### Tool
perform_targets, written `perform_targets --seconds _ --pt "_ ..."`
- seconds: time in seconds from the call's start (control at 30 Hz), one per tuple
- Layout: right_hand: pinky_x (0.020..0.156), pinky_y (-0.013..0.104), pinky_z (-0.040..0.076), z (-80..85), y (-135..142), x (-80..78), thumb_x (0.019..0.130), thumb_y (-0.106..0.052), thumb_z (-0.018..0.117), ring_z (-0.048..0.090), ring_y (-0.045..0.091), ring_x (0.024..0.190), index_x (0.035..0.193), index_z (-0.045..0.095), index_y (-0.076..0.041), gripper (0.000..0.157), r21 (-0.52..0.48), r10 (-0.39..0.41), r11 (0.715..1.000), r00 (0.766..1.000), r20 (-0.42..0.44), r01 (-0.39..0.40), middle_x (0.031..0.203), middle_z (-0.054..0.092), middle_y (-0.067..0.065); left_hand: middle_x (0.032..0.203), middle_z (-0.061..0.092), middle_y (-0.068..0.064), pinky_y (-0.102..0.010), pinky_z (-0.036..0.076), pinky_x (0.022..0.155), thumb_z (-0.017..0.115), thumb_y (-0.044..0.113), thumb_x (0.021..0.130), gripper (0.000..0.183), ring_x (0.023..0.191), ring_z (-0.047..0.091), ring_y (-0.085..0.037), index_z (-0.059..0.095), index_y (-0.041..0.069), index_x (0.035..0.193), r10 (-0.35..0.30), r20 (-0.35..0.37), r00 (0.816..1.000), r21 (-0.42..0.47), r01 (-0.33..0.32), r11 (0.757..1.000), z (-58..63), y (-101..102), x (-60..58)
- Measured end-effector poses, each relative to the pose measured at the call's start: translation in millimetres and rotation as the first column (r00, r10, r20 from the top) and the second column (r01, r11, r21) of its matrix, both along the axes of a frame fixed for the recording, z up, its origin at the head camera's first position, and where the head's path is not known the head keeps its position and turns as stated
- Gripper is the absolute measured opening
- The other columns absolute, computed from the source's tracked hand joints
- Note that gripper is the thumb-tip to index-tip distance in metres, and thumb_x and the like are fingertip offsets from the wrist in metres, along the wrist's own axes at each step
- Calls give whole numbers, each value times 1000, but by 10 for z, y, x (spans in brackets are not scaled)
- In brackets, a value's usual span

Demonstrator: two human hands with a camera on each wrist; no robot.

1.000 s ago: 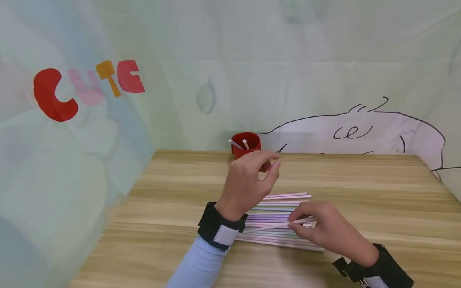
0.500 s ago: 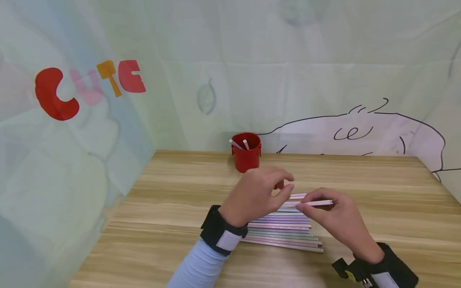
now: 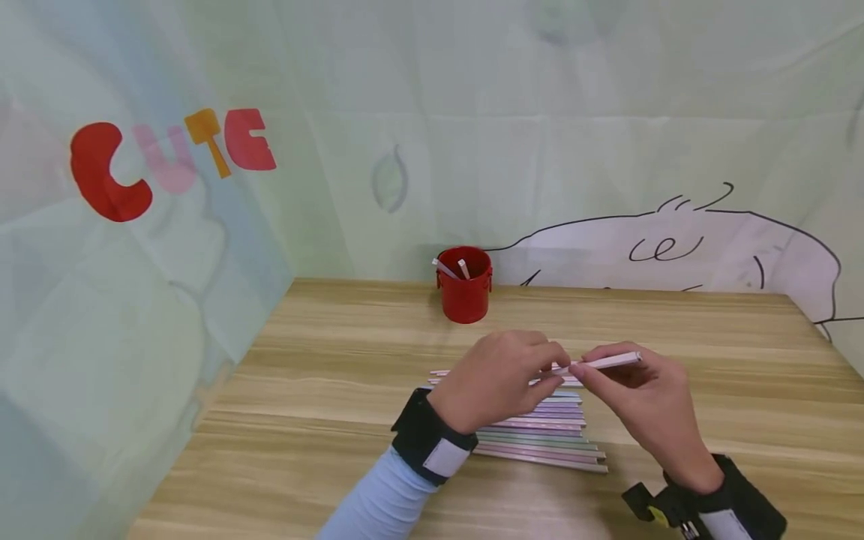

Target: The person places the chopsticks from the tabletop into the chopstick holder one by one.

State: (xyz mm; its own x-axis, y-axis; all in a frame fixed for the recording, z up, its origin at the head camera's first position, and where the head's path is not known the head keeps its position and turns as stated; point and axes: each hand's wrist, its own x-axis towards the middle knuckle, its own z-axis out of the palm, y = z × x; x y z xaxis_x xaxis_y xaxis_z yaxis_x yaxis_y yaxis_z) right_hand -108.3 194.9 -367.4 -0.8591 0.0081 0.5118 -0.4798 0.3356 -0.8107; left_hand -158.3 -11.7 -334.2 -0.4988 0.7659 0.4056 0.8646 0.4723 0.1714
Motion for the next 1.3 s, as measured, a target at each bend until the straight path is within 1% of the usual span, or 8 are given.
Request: perform_targets --seconds 0.37,0.53,0.73,0.83,0.97,1.07,1.17,1.3 --pt "73 21 57 -50 -8 -27 81 13 76 71 13 85 105 74 0 28 10 15 1000 998 -62 -14 100 74 4 93 70 2 -9 44 72 73 20 94 17 73 56 -5 74 11 108 -11 -2 1000 54 11 998 -11 -9 -29" --pt "73 20 56 -56 -30 -38 82 11 77 70 13 84 102 76 -4 25 40 37 999 997 -63 -34 96 75 4 87 70 1 -11 46 71 75 15 92 11 71 56 -8 74 9 101 -34 -19 999 124 36 992 16 -66 -62" --pt "73 19 55 -102 -55 -55 82 8 78 70 13 79 97 77 -9 23 100 97 991 993 -71 -90 93 75 3 85 71 0 -12 49 73 78 13 89 12 72 60 -10 74 7 99 21 -45 999 259 -9 966 77 -216 -134" --pt "73 19 56 -149 -67 -73 82 6 79 70 12 78 96 77 -13 24 175 147 976 986 -85 -130 91 74 -1 87 72 -3 -16 52 75 79 10 88 13 75 65 -13 73 5 99 92 -125 988 371 -39 928 115 -336 -195" --pt "73 20 56 -204 -107 -85 81 3 81 70 10 78 95 76 -20 27 271 225 943 970 -90 -194 89 73 -7 94 73 -10 -26 57 80 77 8 90 17 81 69 -19 70 0 104 228 -205 952 519 -92 850 176 -537 -276" --pt "73 22 57 -234 -138 -78 81 1 82 69 9 78 94 75 -23 27 300 263 925 962 -66 -233 89 72 -9 97 73 -13 -32 58 81 75 6 91 22 85 70 -22 66 -2 109 305 -198 932 616 -124 778 216 -674 -320" --pt "71 22 57 -257 -161 -72 82 -2 83 69 8 77 94 75 -23 25 311 279 917 959 -51 -250 89 71 -10 97 73 -14 -34 59 81 74 3 90 24 86 71 -23 62 -3 111 345 -183 921 693 -128 710 244 -771 -352" --pt "70 21 57 -290 -179 -76 82 -4 83 68 7 77 93 75 -22 23 325 290 910 955 -58 -256 89 70 -12 98 72 -14 -35 59 81 74 0 90 25 88 72 -24 60 -3 110 372 -171 913 754 -122 645 259 -842 -378"
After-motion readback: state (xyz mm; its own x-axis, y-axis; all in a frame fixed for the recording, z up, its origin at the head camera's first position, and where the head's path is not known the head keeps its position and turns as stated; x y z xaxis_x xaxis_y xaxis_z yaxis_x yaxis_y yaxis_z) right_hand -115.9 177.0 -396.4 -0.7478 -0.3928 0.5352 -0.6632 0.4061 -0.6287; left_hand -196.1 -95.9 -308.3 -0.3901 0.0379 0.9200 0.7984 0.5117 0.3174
